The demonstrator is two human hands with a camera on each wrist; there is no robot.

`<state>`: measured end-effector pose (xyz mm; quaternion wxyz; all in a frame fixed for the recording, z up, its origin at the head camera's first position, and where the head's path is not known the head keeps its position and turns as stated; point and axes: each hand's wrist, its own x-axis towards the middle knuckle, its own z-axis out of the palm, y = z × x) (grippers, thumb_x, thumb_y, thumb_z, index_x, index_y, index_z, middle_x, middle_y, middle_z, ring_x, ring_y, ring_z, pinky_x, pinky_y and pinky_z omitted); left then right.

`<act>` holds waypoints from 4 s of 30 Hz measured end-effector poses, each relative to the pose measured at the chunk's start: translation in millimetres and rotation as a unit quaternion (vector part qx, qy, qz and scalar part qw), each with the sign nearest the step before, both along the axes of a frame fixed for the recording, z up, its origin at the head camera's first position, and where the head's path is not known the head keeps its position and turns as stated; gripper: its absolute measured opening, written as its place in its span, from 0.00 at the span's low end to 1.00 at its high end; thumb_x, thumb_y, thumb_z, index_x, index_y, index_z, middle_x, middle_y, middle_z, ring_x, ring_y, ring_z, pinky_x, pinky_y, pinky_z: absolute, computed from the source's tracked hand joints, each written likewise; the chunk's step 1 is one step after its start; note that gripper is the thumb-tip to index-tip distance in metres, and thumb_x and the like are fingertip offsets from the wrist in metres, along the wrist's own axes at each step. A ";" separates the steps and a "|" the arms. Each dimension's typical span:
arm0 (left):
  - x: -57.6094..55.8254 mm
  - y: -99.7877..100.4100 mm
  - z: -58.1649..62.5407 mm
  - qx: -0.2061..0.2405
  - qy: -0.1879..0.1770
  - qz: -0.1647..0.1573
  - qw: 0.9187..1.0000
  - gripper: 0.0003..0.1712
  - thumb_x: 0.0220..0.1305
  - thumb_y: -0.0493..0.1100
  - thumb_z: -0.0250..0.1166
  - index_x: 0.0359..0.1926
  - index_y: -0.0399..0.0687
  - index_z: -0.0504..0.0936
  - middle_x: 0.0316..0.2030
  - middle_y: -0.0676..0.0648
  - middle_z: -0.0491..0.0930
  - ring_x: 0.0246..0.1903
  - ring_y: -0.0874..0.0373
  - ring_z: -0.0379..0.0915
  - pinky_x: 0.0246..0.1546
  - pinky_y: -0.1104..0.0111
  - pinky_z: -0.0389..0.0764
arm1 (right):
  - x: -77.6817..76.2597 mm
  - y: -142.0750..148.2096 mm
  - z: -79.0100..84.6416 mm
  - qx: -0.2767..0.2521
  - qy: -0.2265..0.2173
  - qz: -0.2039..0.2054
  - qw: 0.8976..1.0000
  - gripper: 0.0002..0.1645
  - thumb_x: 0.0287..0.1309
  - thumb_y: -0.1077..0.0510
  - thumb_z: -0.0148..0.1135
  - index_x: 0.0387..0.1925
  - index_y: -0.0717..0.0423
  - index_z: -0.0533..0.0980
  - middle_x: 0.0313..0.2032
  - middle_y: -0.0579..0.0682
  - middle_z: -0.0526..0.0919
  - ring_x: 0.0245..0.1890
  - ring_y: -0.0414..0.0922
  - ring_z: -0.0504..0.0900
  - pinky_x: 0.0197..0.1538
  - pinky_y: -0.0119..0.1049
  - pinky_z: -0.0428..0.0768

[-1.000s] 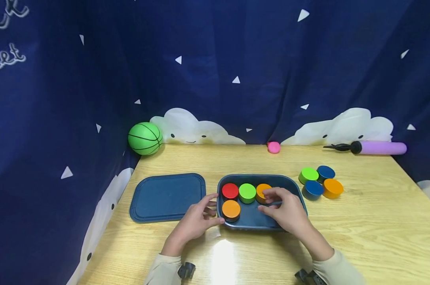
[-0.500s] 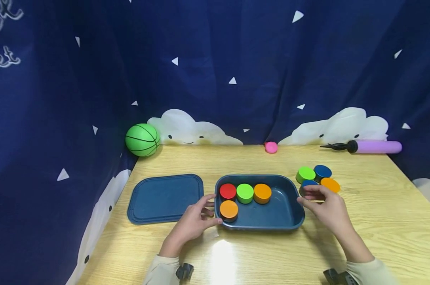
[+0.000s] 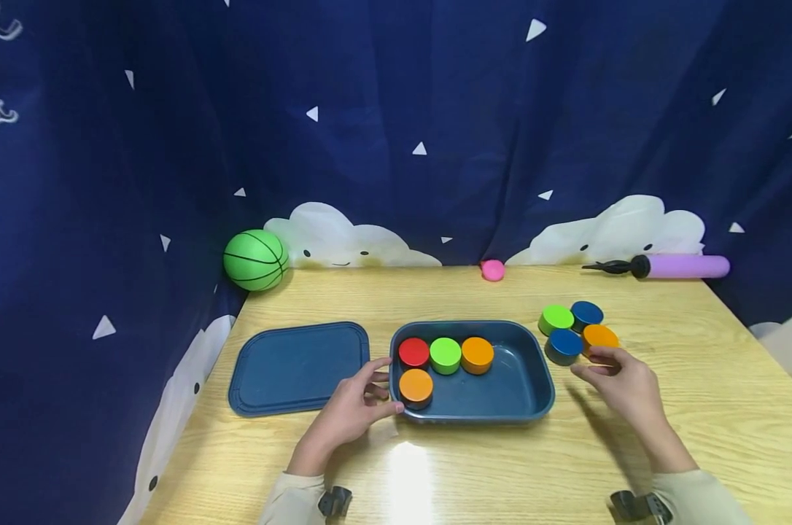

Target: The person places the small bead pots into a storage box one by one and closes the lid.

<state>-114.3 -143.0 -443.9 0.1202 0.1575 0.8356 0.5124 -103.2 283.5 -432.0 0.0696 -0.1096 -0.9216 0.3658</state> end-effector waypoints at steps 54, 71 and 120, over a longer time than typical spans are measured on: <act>-0.5 -1.2 -0.2 0.002 -0.002 -0.004 1.000 0.43 0.61 0.46 0.75 0.73 0.46 0.65 0.59 0.38 0.80 0.50 0.46 0.81 0.53 0.57 0.86 | -33.7 -19.7 -20.0 0.049 -0.006 -0.077 0.996 0.41 0.55 0.46 0.76 0.58 0.73 0.74 0.45 0.69 0.84 0.42 0.61 0.82 0.39 0.48 0.76; -0.6 -2.2 -1.5 -0.002 0.002 -0.003 1.000 0.43 0.61 0.45 0.74 0.73 0.46 0.65 0.60 0.38 0.80 0.50 0.47 0.82 0.52 0.59 0.86 | -27.0 -22.2 -2.1 0.064 0.048 -0.060 0.995 0.39 0.53 0.47 0.77 0.57 0.71 0.76 0.44 0.67 0.86 0.41 0.58 0.84 0.38 0.40 0.74; -0.7 -1.0 -1.7 -0.009 0.009 0.000 1.000 0.43 0.61 0.46 0.75 0.73 0.46 0.65 0.59 0.39 0.81 0.49 0.48 0.82 0.51 0.59 0.86 | -3.4 -114.2 23.2 0.032 0.051 0.086 0.994 0.36 0.47 0.52 0.81 0.55 0.65 0.80 0.41 0.59 0.88 0.39 0.49 0.85 0.42 0.41 0.85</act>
